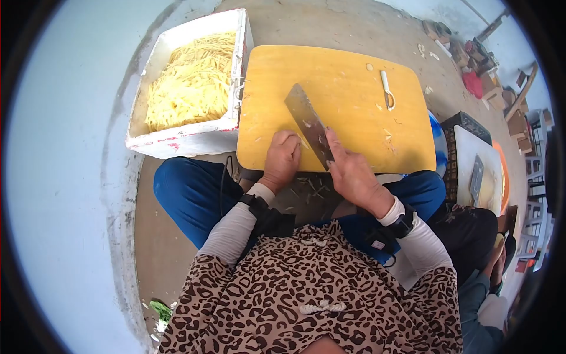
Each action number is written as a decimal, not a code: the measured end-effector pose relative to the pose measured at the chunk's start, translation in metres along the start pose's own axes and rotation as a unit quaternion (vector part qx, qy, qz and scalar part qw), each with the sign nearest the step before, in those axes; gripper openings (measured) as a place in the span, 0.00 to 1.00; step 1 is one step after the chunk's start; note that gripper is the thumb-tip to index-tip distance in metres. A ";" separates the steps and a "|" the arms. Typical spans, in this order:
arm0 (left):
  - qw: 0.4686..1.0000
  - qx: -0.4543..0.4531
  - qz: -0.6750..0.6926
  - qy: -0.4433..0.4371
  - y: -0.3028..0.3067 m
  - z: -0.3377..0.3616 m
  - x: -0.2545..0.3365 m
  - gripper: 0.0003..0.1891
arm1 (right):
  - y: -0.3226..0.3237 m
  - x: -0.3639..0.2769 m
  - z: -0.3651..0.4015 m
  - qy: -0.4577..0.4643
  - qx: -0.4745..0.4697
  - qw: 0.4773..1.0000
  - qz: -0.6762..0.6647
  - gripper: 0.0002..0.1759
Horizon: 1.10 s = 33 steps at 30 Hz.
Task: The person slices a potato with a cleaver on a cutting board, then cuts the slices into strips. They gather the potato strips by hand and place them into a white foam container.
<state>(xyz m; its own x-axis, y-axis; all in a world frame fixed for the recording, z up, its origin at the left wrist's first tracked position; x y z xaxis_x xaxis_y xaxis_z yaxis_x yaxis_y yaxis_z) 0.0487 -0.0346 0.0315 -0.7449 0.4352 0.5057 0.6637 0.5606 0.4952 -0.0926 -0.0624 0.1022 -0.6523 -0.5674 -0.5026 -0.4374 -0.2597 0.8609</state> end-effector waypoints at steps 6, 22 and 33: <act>0.999 -0.014 -0.015 -0.029 -0.001 -0.002 0.005 0.05 | -0.009 -0.004 0.001 0.014 -0.035 0.999 0.031 0.36; 0.997 -0.046 -0.032 -0.045 -0.002 -0.005 0.006 0.06 | -0.017 0.018 -0.017 -0.005 0.028 0.995 -0.091 0.38; 0.833 0.095 0.359 0.410 -0.013 -0.019 -0.036 0.10 | 0.012 0.093 -0.009 -0.259 -0.082 0.785 -0.557 0.37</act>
<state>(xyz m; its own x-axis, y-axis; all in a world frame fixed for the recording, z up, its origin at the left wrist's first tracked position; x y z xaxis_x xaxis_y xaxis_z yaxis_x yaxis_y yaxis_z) 0.0684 -0.0704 0.0202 0.1889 0.1228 0.9743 0.8369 0.4989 -0.2251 -0.1528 -0.1254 0.0667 -0.1046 0.4652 -0.8790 -0.8574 -0.4900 -0.1573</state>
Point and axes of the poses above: each hand's wrist, its own z-axis away from the middle knuckle, its own y-axis out of the back of the hand, x = y × z, the point moved 9 cm from there along -z, towards the middle knuckle, and after that the axes turned 15 degrees about -y, right-handed, at the moved point
